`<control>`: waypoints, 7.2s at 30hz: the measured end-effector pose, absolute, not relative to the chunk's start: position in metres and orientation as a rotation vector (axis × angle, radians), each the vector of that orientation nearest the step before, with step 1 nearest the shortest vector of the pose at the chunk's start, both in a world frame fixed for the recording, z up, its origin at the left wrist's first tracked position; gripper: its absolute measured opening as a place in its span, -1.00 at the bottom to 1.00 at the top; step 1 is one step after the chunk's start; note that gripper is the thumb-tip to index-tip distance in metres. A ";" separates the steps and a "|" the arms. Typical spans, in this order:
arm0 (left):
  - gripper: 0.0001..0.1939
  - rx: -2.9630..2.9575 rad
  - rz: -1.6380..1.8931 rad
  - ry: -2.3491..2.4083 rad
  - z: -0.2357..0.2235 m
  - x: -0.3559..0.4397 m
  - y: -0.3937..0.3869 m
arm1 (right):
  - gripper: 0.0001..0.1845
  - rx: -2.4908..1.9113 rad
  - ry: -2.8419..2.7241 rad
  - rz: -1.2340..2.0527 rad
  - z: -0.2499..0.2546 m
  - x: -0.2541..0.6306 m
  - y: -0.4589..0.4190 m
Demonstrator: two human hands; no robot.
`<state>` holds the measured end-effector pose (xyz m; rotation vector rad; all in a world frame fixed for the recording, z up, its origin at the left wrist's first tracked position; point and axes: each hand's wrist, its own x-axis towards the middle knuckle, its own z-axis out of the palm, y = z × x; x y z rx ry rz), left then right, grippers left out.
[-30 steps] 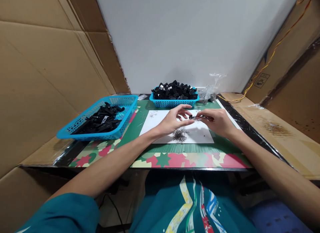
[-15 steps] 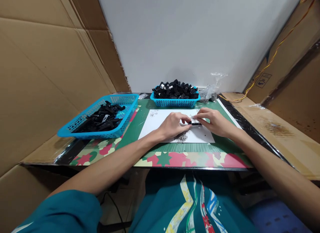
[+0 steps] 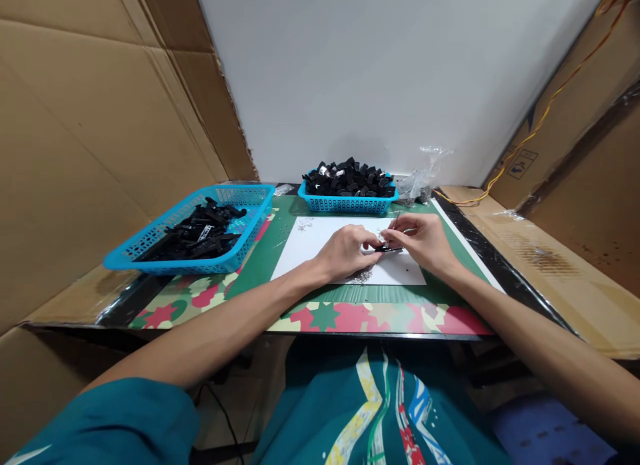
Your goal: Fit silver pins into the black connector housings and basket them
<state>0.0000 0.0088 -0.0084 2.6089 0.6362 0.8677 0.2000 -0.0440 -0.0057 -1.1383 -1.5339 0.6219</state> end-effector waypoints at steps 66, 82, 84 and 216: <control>-0.70 2.365 -0.147 1.993 0.102 -0.230 0.154 | -0.74 -1.522 -1.991 0.183 -0.005 0.237 -0.034; -0.69 2.514 -0.056 1.915 0.078 -0.237 0.161 | -0.72 -1.521 -1.964 0.411 -0.006 0.251 -0.025; -0.75 2.510 -0.033 1.902 0.074 -0.234 0.159 | -0.76 -1.499 -2.011 0.448 -0.007 0.247 -0.025; -0.71 2.591 0.552 0.496 0.000 -0.004 0.011 | -0.80 -1.506 -2.074 0.478 -0.002 0.220 -0.040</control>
